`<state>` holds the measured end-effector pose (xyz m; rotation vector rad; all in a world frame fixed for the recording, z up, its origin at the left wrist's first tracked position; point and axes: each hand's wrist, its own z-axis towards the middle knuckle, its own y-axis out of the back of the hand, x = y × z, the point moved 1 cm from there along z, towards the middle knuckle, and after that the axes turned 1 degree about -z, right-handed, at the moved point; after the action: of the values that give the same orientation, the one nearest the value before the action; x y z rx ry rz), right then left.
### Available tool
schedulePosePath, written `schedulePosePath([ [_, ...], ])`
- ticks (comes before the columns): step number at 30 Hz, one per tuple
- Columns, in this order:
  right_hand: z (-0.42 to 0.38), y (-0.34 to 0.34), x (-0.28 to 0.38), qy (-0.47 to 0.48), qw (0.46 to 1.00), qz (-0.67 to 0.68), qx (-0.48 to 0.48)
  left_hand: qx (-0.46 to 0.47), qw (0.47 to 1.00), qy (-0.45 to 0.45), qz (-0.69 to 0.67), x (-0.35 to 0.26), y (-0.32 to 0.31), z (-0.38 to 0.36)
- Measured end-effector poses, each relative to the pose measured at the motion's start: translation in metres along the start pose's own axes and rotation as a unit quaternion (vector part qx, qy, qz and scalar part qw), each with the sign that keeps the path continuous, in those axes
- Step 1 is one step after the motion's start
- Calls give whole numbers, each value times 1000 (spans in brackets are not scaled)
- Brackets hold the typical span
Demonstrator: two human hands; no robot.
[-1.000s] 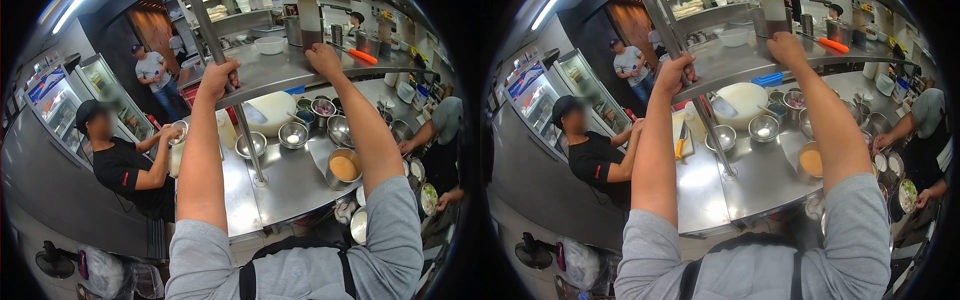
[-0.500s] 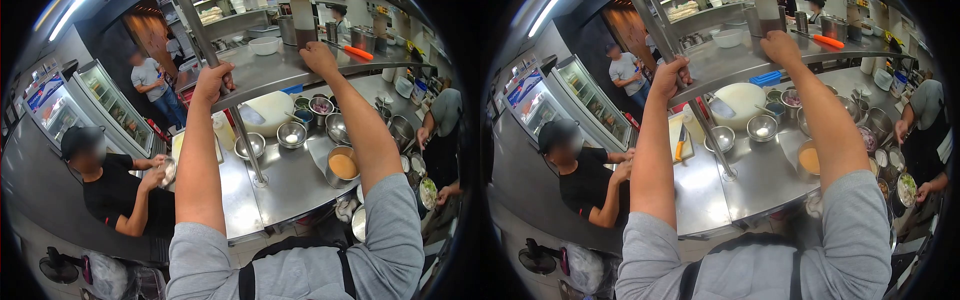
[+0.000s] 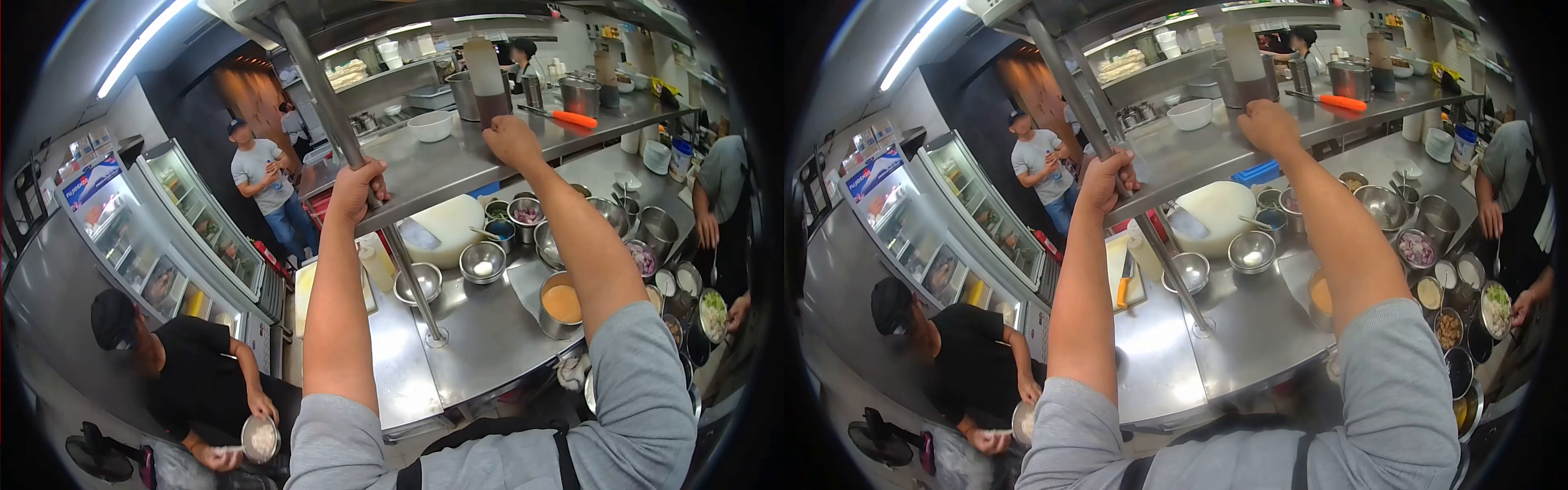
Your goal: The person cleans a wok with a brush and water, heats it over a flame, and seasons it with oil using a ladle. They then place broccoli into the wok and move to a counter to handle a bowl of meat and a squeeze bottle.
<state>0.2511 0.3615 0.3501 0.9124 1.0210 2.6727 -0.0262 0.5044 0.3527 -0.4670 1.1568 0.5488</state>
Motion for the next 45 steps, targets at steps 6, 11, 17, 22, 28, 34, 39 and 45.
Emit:
schedulePosePath([
  [6,-1,-1,0,8,1000,-3,-19,-6,1000,-6,-4,1,2,3],
  [11,0,-1,-1,3,1000,4,-9,-11,1000,-9,2,0,-1,0],
  [17,1,-2,-1,5,1000,7,-9,8,1000,-8,16,-1,1,2],
  [22,-1,1,1,3,1000,0,0,4,1000,-11,13,-1,1,0],
  [28,1,-2,0,5,1000,-3,-4,-1,1000,-9,22,0,1,1],
  [34,5,-7,-5,8,1000,-3,-14,-9,1000,-15,7,-1,-1,0],
  [39,4,-7,-5,8,1000,-8,-9,-17,1000,-13,4,0,-1,1],
  [45,3,-5,-4,12,1000,-2,-11,-1,1000,-12,15,0,0,0],
])
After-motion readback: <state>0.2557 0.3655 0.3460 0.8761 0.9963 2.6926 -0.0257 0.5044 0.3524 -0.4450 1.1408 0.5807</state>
